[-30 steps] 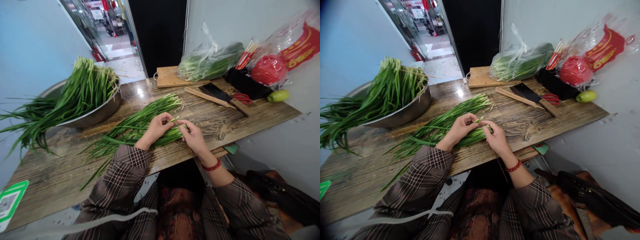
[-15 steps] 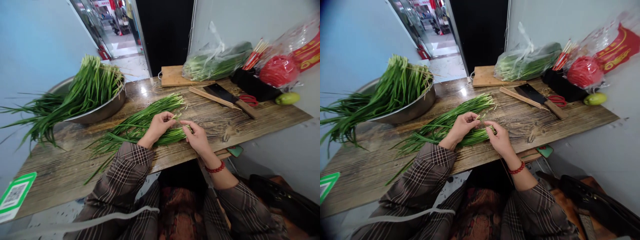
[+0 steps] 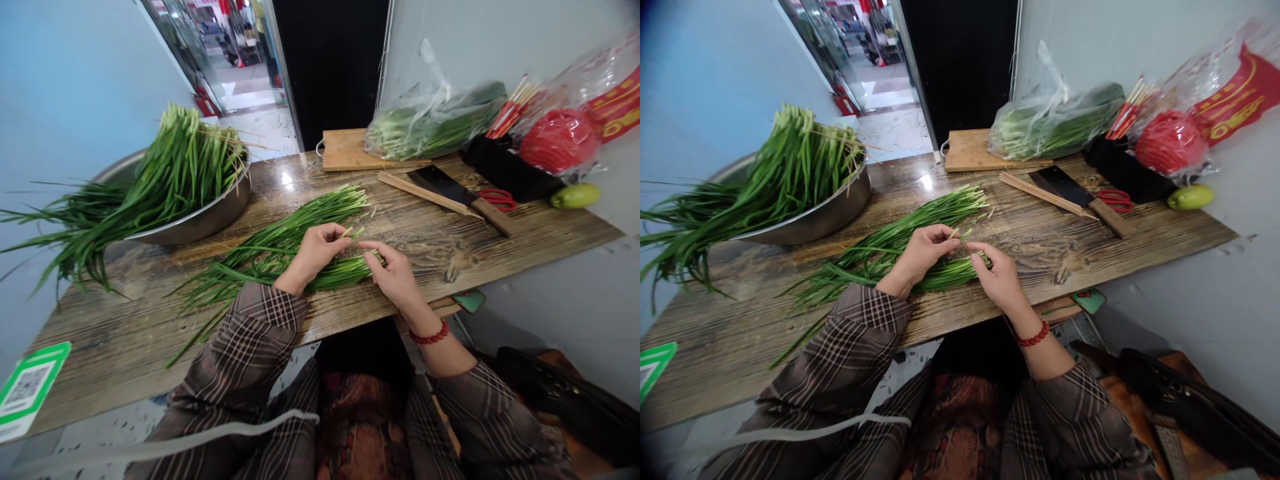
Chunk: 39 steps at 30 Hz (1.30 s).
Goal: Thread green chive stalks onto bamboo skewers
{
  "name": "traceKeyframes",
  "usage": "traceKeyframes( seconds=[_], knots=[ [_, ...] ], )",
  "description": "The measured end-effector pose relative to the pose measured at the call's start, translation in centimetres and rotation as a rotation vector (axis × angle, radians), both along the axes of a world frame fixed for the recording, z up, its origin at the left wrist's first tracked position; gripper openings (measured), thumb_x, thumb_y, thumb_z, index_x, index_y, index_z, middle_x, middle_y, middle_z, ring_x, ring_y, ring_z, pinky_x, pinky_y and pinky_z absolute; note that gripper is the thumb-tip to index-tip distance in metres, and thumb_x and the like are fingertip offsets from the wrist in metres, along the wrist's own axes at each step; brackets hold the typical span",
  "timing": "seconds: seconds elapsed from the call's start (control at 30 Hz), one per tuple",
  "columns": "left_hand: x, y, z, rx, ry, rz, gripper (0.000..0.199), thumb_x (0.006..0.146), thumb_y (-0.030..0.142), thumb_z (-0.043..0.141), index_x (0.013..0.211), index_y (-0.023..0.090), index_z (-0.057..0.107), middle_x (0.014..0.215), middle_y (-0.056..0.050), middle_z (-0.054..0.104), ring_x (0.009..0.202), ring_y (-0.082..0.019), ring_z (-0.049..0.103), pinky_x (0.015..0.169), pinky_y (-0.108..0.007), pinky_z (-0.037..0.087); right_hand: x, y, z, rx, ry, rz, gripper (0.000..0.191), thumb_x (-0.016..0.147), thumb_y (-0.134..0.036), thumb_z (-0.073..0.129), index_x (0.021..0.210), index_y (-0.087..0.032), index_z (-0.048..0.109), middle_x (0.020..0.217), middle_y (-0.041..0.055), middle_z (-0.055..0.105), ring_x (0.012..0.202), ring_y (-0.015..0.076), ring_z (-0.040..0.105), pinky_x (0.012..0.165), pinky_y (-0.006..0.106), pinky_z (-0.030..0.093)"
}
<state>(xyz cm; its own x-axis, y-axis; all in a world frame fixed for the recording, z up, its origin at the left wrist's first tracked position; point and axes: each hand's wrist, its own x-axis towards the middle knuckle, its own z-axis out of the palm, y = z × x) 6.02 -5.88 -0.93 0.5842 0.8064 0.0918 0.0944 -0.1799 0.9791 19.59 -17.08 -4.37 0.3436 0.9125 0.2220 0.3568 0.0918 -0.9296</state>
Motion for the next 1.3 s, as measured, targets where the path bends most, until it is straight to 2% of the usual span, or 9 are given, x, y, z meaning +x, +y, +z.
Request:
traceKeyframes(
  seconds=[0.17,0.37,0.57,0.77,0.87,0.97,1.07,1.2,1.3],
  knots=[
    [-0.1,0.2,-0.3,0.100,0.036,0.004,0.019,0.070,0.029,0.069,0.078,0.012,0.068,0.064,0.001,0.061,0.055,-0.008,0.049,0.054,-0.021,0.038,0.0,0.0,0.1,0.018,-0.026,-0.006,0.032,0.088,-0.035,0.050,0.110,-0.019,0.067,0.073,0.0008,0.064,0.057,0.0119,0.056,0.051,0.021,0.042],
    [-0.1,0.1,0.0,0.270,0.103,0.019,0.013,0.072,0.025,0.067,0.076,0.013,0.068,0.071,-0.001,0.065,0.068,-0.012,0.055,0.065,-0.023,0.042,0.0,0.1,0.3,0.043,-0.055,-0.006,0.030,0.087,-0.031,0.049,0.107,-0.018,0.067,0.084,0.0030,0.068,0.064,0.0134,0.059,0.057,0.023,0.044],
    [0.0,-0.3,0.2,0.291,0.123,-0.007,0.011,0.073,0.023,0.065,0.076,0.013,0.067,0.071,-0.001,0.064,0.065,-0.011,0.054,0.062,-0.022,0.041,0.0,0.2,0.3,0.041,-0.047,-0.016,0.029,0.087,-0.029,0.049,0.107,-0.019,0.067,0.083,0.0027,0.067,0.067,0.0149,0.061,0.057,0.024,0.044],
    [0.1,-0.5,0.2,0.298,0.130,0.044,0.009,0.072,0.022,0.066,0.074,0.013,0.063,0.067,0.001,0.060,0.062,-0.009,0.051,0.060,-0.021,0.040,-0.1,0.3,0.0,0.037,-0.028,-0.022,0.029,0.087,-0.031,0.049,0.106,-0.019,0.068,0.085,0.0031,0.067,0.066,0.0144,0.060,0.058,0.025,0.045],
    [0.0,-0.5,0.3,0.321,0.144,0.031,0.010,0.073,0.023,0.064,0.071,0.013,0.063,0.066,0.001,0.060,0.062,-0.010,0.050,0.061,-0.022,0.039,-0.1,0.3,-0.2,0.061,-0.034,-0.051,0.038,0.086,-0.030,0.050,0.121,-0.019,0.061,0.092,0.0044,0.067,0.066,0.0139,0.058,0.062,0.026,0.047],
    [-0.2,-0.3,0.4,0.322,0.145,0.000,0.012,0.074,0.024,0.064,0.072,0.012,0.064,0.067,0.000,0.061,0.063,-0.010,0.050,0.062,-0.022,0.039,-0.1,0.1,-0.2,0.072,-0.043,-0.053,0.053,0.087,-0.028,0.049,0.139,-0.021,0.046,0.089,0.0044,0.067,0.060,0.0129,0.053,0.061,0.027,0.047],
    [-0.4,-0.3,0.4,0.320,0.155,-0.035,0.012,0.074,0.024,0.064,0.073,0.012,0.066,0.068,-0.001,0.062,0.065,-0.011,0.052,0.064,-0.023,0.040,-0.1,-0.1,0.0,0.074,-0.051,-0.018,0.056,0.088,-0.028,0.047,0.144,-0.023,0.041,0.094,0.0055,0.067,0.055,0.0114,0.048,0.056,0.027,0.046],
    [-0.3,-0.8,0.5,0.315,0.166,-0.119,0.013,0.075,0.024,0.064,0.074,0.012,0.068,0.071,-0.001,0.066,0.067,-0.012,0.055,0.066,-0.023,0.042,0.0,0.0,0.1,0.062,-0.058,-0.001,0.048,0.089,-0.029,0.046,0.137,-0.025,0.048,0.110,0.0053,0.066,0.049,0.0086,0.043,0.050,0.026,0.042],
    [-0.2,-1.1,0.7,0.301,0.179,-0.191,0.016,0.076,0.027,0.063,0.076,0.012,0.069,0.073,-0.002,0.067,0.067,-0.012,0.057,0.066,-0.023,0.044,0.1,0.2,-0.1,0.054,-0.054,-0.005,0.033,0.089,-0.031,0.048,0.119,-0.022,0.059,0.105,0.0045,0.066,0.055,0.0102,0.050,0.051,0.025,0.042]
  ],
)
